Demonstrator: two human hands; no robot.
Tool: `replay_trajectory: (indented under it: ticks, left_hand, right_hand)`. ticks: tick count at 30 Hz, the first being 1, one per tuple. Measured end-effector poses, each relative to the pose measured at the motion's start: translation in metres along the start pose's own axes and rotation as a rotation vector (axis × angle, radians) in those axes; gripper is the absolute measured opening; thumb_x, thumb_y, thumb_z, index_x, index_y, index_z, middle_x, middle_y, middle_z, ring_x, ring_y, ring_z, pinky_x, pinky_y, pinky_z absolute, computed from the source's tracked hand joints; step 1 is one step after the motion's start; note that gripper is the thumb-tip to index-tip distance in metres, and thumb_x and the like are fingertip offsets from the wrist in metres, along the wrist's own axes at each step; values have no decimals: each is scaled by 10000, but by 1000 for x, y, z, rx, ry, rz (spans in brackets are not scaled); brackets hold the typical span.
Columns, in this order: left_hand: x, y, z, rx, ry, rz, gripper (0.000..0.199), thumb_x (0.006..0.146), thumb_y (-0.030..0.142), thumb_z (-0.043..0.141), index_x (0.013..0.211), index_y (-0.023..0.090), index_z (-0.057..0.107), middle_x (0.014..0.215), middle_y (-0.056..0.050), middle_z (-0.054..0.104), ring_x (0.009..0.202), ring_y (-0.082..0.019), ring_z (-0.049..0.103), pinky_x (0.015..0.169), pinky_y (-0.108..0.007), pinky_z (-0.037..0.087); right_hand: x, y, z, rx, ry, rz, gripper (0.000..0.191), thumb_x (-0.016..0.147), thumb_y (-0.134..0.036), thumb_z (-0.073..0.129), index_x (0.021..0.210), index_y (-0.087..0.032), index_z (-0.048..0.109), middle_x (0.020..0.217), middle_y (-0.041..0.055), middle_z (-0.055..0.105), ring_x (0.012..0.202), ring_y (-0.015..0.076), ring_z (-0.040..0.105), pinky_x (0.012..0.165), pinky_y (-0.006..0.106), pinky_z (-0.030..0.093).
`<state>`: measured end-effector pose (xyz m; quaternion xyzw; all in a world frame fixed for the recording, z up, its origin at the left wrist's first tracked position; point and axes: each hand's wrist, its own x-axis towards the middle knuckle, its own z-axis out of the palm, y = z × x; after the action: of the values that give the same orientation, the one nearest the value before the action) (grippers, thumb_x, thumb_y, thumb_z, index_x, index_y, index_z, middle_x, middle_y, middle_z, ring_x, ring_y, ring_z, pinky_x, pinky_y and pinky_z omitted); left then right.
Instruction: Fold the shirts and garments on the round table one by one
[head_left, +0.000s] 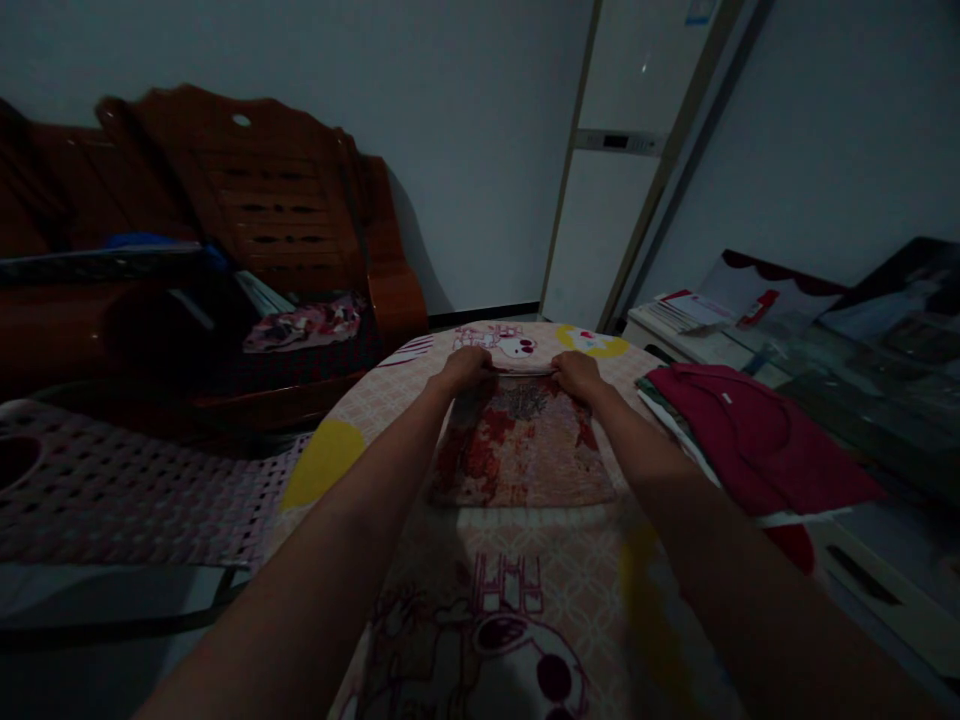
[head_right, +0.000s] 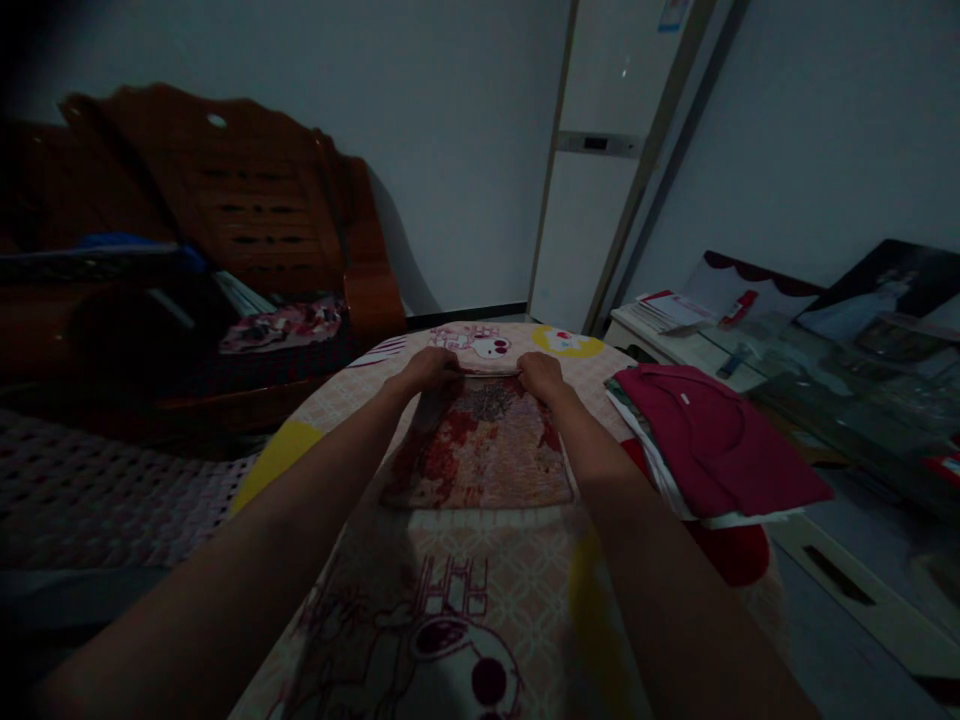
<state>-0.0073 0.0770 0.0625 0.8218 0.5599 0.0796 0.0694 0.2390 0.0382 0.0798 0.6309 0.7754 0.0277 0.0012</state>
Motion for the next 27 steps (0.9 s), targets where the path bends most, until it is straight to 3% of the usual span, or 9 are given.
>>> replay_trajectory:
  ticks: [3,6,9,15,18,21,24,27]
  left_hand:
    - [-4,-2,21,-31,24,-35,243,820,252,657,1044,208,743,1058,-81,740,1042,-236,648,861,-262,475]
    - [-9,-8,39,-56,189,-76,277,915,288,566,1137,171,684,1208,-141,671,1144,-259,595,957,-318,467]
    - [-9,-17,51,-80,274,-68,322,974,308,482,1227,155,610,1324,-171,603,1246,-273,530,1047,-369,432]
    - [-2,-33,55,-112,163,-59,373,964,339,505,1252,109,566,1304,-196,611,1223,-286,563,1075,-375,412]
    - [2,-44,48,-162,79,-32,624,835,453,693,1320,93,536,1374,-208,575,1282,-316,540,1073,-366,420]
    - [9,-57,39,-217,-4,-45,826,703,464,798,1400,137,498,1453,-172,542,1329,-315,517,1069,-334,425]
    - [19,-65,31,-237,-59,-114,715,678,383,790,1318,139,584,1338,-145,644,1187,-286,615,959,-288,476]
    - [28,-66,27,-254,-41,-180,489,619,305,792,1074,151,700,1099,-95,739,991,-256,670,804,-249,494]
  right_hand:
    - [-1,2,22,3,-24,8,370,953,-215,505,1285,-176,664,1247,169,692,1172,287,626,945,348,464]
    - [-2,11,42,18,3,34,457,994,-255,468,1442,-186,531,1321,185,629,1216,288,591,990,376,449]
    - [1,22,56,40,44,41,455,1019,-298,434,1456,-196,507,1427,194,534,1296,296,523,1032,403,434]
    - [18,40,67,163,16,138,426,991,-326,509,1365,-136,583,1386,216,596,1256,307,580,1020,385,457]
    - [26,50,66,212,-25,111,544,912,-291,646,1416,-110,551,1450,205,568,1322,289,556,1063,351,434]
    - [35,58,63,233,-66,66,671,813,-238,742,1443,-131,539,1458,168,580,1331,273,557,1069,329,433]
    - [43,62,60,199,-74,77,696,723,-251,816,1376,-128,609,1385,163,638,1279,294,594,1025,314,459]
    - [50,60,56,148,-64,105,714,637,-267,870,1302,-107,664,1322,171,673,1228,312,618,983,311,477]
